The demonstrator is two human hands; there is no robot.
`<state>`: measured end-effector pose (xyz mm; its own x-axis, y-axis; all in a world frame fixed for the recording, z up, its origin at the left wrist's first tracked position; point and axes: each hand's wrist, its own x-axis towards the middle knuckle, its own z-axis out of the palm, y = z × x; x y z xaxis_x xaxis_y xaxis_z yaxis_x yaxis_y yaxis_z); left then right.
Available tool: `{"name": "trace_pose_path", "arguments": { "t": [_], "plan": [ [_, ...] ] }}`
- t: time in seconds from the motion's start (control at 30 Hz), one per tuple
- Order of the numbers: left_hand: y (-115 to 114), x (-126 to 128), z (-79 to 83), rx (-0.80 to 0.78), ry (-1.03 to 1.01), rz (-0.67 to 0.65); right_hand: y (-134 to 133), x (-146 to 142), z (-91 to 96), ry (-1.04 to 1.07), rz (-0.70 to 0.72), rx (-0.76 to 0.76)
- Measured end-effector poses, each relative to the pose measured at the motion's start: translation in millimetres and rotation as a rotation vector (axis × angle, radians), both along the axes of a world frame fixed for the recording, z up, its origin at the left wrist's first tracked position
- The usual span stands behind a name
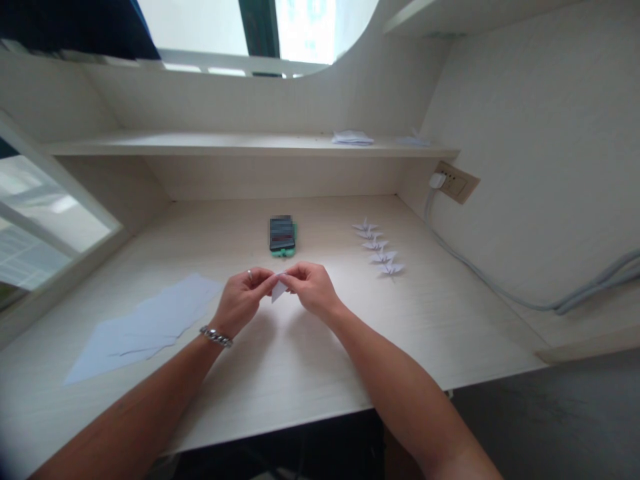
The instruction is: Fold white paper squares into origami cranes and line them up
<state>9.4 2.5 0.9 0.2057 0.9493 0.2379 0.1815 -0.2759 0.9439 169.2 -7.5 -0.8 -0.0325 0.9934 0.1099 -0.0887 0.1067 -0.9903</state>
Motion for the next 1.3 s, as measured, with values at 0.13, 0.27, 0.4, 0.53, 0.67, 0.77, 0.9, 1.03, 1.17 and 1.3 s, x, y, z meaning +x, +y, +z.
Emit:
{"name": "trace_pose_path", "arguments": {
  "t": [0.13, 0.27, 0.4, 0.53, 0.67, 0.77, 0.9, 1.03, 1.17, 1.3],
  "plan": [
    [-1.0, 0.5, 1.6, 0.031, 0.044, 0.033, -1.1, -1.1, -1.0, -0.008, 0.056, -0.006],
    [-2.2, 2.2, 1.8, -0.017, 0.004, 0.001, -0.1, -1.0, -2.6, -0.016, -0.025, 0.046],
    [0.4, 1.2, -1.4, -0.019, 0.024, -0.005, 6.4, 3.0, -8.4, 0.031, -0.108, 0.033],
    [3.7, -2.6, -1.3, 0.071, 0.036, 0.123, 9.9, 6.9, -13.1, -0.133, -0.003, 0.056],
    [0.6, -2.0, 2.4, 0.118, 0.101, 0.122, 5.1, 6.2, -10.2, -0.234, -0.007, 0.164],
    [-3.1, 0.7, 4.0, 0.147, 0.160, 0.112, -0.3, 3.9, -5.5, -0.271, -0.022, 0.186],
    [-4.7, 0.9, 5.2, 0.185, 0.236, 0.126, -5.5, 1.2, -0.7, -0.309, -0.024, 0.194],
    [-4.3, -1.3, 6.8, 0.205, 0.261, 0.122, -8.1, 1.2, 2.9, -0.346, 0.020, 0.213],
    [-2.1, -2.2, 5.3, 0.093, 0.139, 0.071, -8.1, 3.5, 5.0, -0.388, -0.010, 0.236],
    [1.6, -4.5, 3.9, -0.016, 0.019, 0.046, -5.8, 4.6, 3.0, -0.383, -0.043, 0.232]
  ]
}}
